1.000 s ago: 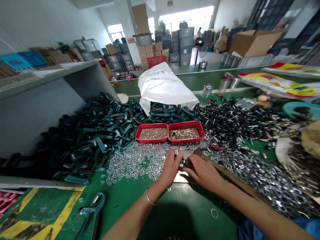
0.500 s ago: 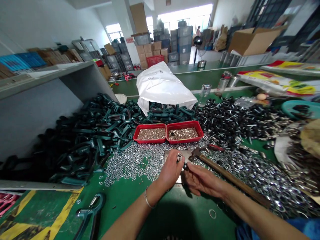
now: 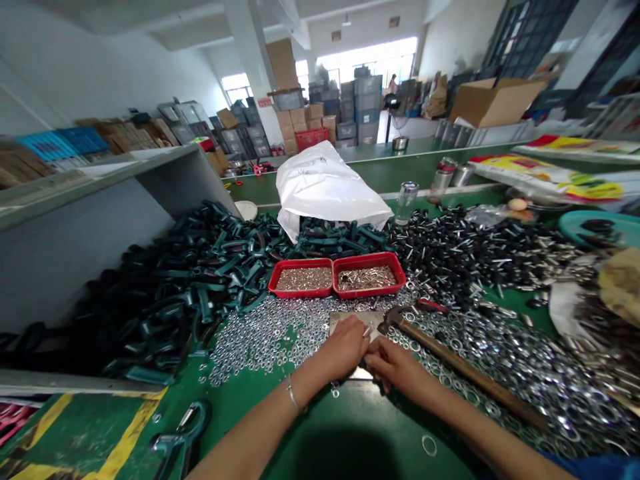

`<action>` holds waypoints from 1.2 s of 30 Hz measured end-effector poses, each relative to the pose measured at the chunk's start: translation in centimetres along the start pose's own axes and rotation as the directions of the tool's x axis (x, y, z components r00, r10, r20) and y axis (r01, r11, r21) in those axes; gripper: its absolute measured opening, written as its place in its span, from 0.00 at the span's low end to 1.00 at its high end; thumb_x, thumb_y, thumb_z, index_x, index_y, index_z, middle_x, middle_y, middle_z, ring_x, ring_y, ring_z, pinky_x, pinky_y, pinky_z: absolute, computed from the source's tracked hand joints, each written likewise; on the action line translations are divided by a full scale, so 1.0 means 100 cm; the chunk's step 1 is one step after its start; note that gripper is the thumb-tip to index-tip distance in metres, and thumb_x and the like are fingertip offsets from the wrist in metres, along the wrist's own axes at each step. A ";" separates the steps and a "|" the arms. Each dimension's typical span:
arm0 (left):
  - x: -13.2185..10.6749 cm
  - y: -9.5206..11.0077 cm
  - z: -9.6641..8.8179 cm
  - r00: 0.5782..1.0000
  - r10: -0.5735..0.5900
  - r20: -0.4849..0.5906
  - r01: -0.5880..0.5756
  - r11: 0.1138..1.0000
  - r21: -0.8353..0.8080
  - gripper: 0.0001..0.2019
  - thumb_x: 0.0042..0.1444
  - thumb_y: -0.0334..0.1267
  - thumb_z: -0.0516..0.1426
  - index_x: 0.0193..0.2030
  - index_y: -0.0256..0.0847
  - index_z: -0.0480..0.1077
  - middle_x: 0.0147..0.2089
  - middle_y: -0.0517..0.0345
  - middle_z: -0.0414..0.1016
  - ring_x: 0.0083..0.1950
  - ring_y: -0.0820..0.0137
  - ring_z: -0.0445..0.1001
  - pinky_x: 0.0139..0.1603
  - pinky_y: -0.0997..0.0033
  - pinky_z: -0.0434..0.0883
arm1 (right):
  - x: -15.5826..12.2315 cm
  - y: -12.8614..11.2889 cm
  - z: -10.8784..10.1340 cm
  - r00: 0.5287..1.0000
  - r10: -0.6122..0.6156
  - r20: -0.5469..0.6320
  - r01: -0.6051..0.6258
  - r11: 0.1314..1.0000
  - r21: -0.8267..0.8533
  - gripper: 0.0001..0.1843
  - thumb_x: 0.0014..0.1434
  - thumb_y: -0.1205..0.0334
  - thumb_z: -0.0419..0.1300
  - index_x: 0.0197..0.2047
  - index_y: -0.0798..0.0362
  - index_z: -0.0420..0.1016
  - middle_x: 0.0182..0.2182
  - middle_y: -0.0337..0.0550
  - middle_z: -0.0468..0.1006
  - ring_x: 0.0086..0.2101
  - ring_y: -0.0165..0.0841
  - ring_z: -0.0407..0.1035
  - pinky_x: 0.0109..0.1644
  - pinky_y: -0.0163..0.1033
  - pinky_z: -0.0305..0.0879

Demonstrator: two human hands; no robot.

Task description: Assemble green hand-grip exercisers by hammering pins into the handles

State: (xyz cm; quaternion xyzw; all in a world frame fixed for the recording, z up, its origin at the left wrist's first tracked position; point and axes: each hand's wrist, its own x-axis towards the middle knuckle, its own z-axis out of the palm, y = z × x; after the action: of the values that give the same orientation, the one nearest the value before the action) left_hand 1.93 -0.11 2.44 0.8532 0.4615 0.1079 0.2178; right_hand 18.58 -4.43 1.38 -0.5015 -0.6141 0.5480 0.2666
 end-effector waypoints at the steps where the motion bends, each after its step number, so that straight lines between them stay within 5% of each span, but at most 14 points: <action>1: 0.004 -0.001 -0.002 0.999 0.029 0.041 -0.033 0.996 0.080 0.09 0.66 0.38 0.49 0.43 0.37 0.68 0.46 0.48 0.70 0.49 0.60 0.69 0.55 0.57 0.65 | -0.002 0.000 -0.006 0.998 -0.047 -0.033 0.041 0.986 -0.162 0.10 0.63 0.54 0.56 0.34 0.51 0.65 0.28 0.39 0.74 0.26 0.33 0.68 0.33 0.40 0.65; 4: 0.026 0.001 -0.012 0.997 0.074 -0.008 -0.070 0.972 0.224 0.12 0.63 0.43 0.54 0.46 0.37 0.69 0.49 0.47 0.70 0.52 0.57 0.67 0.55 0.54 0.65 | -0.013 -0.002 -0.028 0.983 -0.176 -0.057 0.136 0.895 -0.426 0.06 0.64 0.59 0.55 0.40 0.52 0.70 0.36 0.45 0.77 0.37 0.38 0.71 0.44 0.44 0.65; 8: 0.082 -0.001 -0.041 0.991 0.079 -0.112 -0.043 0.956 0.289 0.11 0.67 0.39 0.50 0.48 0.42 0.71 0.50 0.50 0.71 0.54 0.60 0.67 0.56 0.58 0.64 | -0.031 -0.002 -0.054 0.983 -0.177 -0.052 0.136 0.887 -0.442 0.10 0.68 0.57 0.51 0.43 0.50 0.73 0.40 0.44 0.78 0.41 0.38 0.72 0.48 0.44 0.66; 13: 0.157 -0.020 -0.059 0.998 -0.062 0.018 0.052 0.940 0.338 0.06 0.56 0.27 0.58 0.37 0.35 0.76 0.40 0.44 0.76 0.47 0.58 0.74 0.50 0.61 0.69 | -0.036 0.011 -0.076 0.968 -0.224 -0.109 0.135 0.838 -0.529 0.13 0.70 0.57 0.48 0.43 0.49 0.73 0.41 0.45 0.78 0.42 0.38 0.72 0.50 0.44 0.68; 16: 0.171 -0.030 -0.051 0.995 -0.083 0.050 0.063 0.945 0.322 0.05 0.53 0.25 0.59 0.32 0.33 0.77 0.35 0.43 0.77 0.42 0.58 0.77 0.47 0.62 0.71 | -0.039 0.028 -0.091 0.940 -0.303 -0.158 0.103 0.692 -0.714 0.11 0.68 0.59 0.51 0.46 0.49 0.72 0.43 0.48 0.76 0.44 0.41 0.71 0.50 0.48 0.67; 20: 0.164 -0.038 -0.041 0.998 -0.052 -0.042 0.061 0.962 0.266 0.09 0.56 0.25 0.55 0.40 0.34 0.77 0.47 0.38 0.76 0.52 0.55 0.75 0.55 0.57 0.69 | -0.045 0.051 -0.106 0.935 -0.324 -0.141 0.037 0.486 -0.873 0.08 0.64 0.60 0.56 0.46 0.50 0.71 0.41 0.48 0.74 0.41 0.44 0.70 0.46 0.49 0.69; 25: 0.147 -0.036 -0.047 0.985 -0.052 -0.163 0.072 0.990 0.120 0.12 0.60 0.26 0.53 0.48 0.36 0.73 0.43 0.48 0.78 0.46 0.64 0.77 0.50 0.65 0.71 | -0.028 0.047 -0.116 0.955 -0.282 -0.098 0.041 0.448 -0.893 0.08 0.66 0.61 0.51 0.43 0.53 0.70 0.39 0.51 0.74 0.41 0.43 0.70 0.45 0.47 0.68; 28: 0.112 -0.031 -0.048 0.975 -0.018 -0.220 0.006 0.998 -0.056 0.10 0.62 0.30 0.54 0.47 0.39 0.73 0.44 0.55 0.79 0.45 0.69 0.77 0.49 0.71 0.71 | -0.016 0.028 -0.124 0.986 -0.130 -0.105 -0.017 0.546 -0.838 0.08 0.64 0.59 0.53 0.40 0.54 0.69 0.38 0.52 0.75 0.39 0.43 0.71 0.43 0.46 0.67; 32: 0.042 -0.027 -0.040 0.935 -0.129 -0.332 -0.013 0.919 -0.394 0.04 0.60 0.36 0.58 0.38 0.41 0.75 0.40 0.58 0.79 0.42 0.67 0.76 0.47 0.69 0.70 | -0.010 0.007 -0.133 0.965 0.249 0.083 -0.180 0.857 -0.483 0.15 0.62 0.49 0.55 0.37 0.53 0.69 0.29 0.46 0.77 0.28 0.37 0.71 0.33 0.40 0.65; 34: 0.016 -0.026 -0.032 0.904 -0.198 -0.378 0.031 0.914 -0.403 0.03 0.58 0.36 0.60 0.35 0.41 0.75 0.38 0.58 0.78 0.43 0.67 0.75 0.48 0.67 0.69 | -0.010 0.001 -0.132 0.925 0.321 0.202 -0.274 0.934 -0.229 0.21 0.62 0.41 0.54 0.37 0.51 0.71 0.25 0.41 0.76 0.24 0.33 0.68 0.28 0.37 0.62; 36: 0.003 -0.026 -0.021 0.897 -0.224 -0.381 0.060 0.916 -0.398 0.03 0.56 0.36 0.61 0.32 0.41 0.75 0.36 0.59 0.76 0.43 0.67 0.73 0.48 0.67 0.68 | -0.011 -0.002 -0.128 0.929 0.309 0.202 -0.292 0.950 -0.111 0.24 0.60 0.37 0.54 0.36 0.51 0.71 0.22 0.37 0.73 0.21 0.30 0.64 0.25 0.35 0.58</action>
State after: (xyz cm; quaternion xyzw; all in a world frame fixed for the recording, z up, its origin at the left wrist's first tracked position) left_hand -0.68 2.00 3.06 0.7156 0.5302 0.3580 0.2805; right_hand 30.12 -0.27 5.12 -0.5369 -0.5766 0.6091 0.0908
